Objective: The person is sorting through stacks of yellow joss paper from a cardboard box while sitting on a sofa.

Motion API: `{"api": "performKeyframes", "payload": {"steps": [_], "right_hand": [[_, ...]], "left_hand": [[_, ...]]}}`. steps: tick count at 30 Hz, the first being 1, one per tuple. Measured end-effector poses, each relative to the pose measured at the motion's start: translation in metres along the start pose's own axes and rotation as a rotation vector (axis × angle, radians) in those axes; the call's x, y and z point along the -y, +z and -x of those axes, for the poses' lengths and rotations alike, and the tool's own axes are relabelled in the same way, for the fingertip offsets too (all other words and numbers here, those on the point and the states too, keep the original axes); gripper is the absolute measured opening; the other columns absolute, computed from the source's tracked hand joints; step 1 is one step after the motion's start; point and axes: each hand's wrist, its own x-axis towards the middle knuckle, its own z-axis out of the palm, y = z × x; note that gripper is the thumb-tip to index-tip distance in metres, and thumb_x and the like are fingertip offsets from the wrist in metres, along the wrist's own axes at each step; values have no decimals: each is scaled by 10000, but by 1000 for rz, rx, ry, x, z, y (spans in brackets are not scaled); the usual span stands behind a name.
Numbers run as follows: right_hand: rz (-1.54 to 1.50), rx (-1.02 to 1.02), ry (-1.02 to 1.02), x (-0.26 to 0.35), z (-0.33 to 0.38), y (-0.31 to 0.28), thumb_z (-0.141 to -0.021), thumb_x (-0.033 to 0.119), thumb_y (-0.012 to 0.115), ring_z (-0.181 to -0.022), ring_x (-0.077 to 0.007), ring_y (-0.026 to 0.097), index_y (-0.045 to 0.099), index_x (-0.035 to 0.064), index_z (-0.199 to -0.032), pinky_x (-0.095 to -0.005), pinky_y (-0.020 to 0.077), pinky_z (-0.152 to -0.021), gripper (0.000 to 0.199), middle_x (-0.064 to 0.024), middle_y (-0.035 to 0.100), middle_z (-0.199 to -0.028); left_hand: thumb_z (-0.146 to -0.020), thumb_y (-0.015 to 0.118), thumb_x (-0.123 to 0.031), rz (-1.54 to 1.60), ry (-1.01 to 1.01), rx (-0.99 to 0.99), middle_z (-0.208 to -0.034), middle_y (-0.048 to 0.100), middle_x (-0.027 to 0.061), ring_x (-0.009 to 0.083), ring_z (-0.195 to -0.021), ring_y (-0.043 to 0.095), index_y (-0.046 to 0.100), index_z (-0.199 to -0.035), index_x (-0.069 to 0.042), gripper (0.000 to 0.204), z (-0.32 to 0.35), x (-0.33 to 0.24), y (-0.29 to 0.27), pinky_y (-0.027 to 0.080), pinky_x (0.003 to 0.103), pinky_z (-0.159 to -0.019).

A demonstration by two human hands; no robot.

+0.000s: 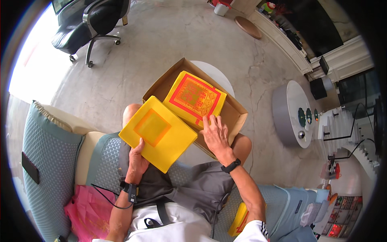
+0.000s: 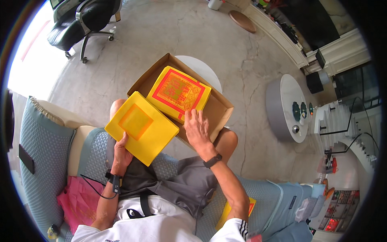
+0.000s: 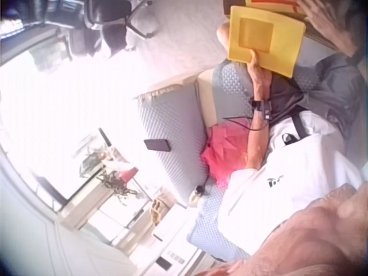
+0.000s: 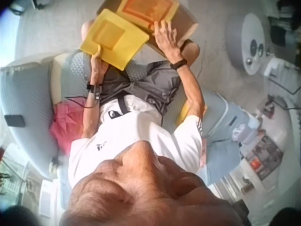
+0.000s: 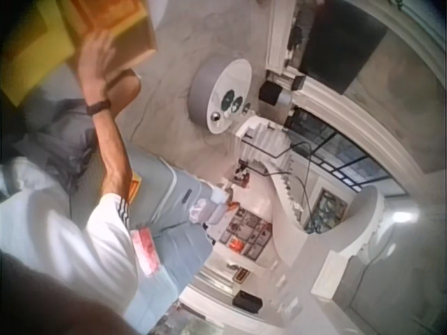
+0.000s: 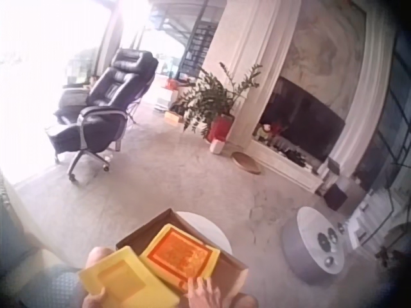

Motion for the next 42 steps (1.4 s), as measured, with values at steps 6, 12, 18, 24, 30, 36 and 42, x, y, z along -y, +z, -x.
{"api": "performKeyframes", "payload": {"steps": [6, 12, 18, 24, 30, 36, 42], "right_hand": [[117, 47, -43, -6, 0, 17, -866, 49, 670, -1085, -318, 609, 671, -27, -1132, -455, 539, -853, 277, -137, 624, -1066], [-76, -33, 0, -17, -6, 21, -861, 49, 658, -979, -312, 672, 714, 11, -954, -451, 565, -794, 115, -116, 685, -945], [-338, -87, 85, -37, -16, 21, -828, 74, 739, -882, -356, 700, 721, 18, -824, -459, 564, -760, 58, -146, 724, -864], [-624, -16, 207, -39, -23, 11, -808, 73, 794, -721, -259, 692, 732, 5, -806, -357, 534, -671, 91, -133, 718, -763], [-1034, 60, 447, -61, -23, 7, -814, 148, 865, -654, -92, 627, 760, -21, -852, -285, 491, -623, 203, -75, 731, -715], [-750, -432, 191, -48, -28, -26, -838, -21, 768, -979, -375, 730, 587, -3, -836, -412, 577, -846, 182, -230, 746, -1132], [-790, -320, -185, 33, -18, -53, -843, -60, 690, -1130, -455, 688, 588, -26, -908, -474, 559, -998, 126, -283, 696, -1226]], "left_hand": [[-1104, 553, -198, 25, -5, 0, -1405, 624, 99, 263, -1262, 635, 498, -1461, -27, 400, 0, 1, 1, 538, 423, -1075], [-1109, 539, -198, 10, 1, 24, -1406, 624, 100, 264, -1267, 634, 494, -1462, -27, 395, 1, 0, 2, 535, 426, -1082], [-1113, 530, -194, 17, 9, 17, -1404, 623, 103, 262, -1264, 636, 489, -1466, -26, 394, 1, 1, 5, 540, 424, -1076], [-1110, 538, -198, 22, 19, 17, -1405, 621, 108, 265, -1263, 636, 488, -1467, -24, 400, 0, 2, 2, 540, 428, -1076], [-1107, 545, -199, 25, 23, 19, -1409, 616, 111, 268, -1264, 634, 484, -1468, -20, 407, 0, 2, 3, 540, 427, -1074], [-1105, 552, -210, 13, 14, 15, -1416, 607, 96, 265, -1283, 609, 483, -1475, -36, 415, -1, 4, -3, 505, 429, -1098], [-1103, 556, -333, 15, 33, 65, -1458, 580, 97, 276, -1333, 571, 443, -1523, -63, 512, -1, 3, 4, 475, 446, -1124]]}}
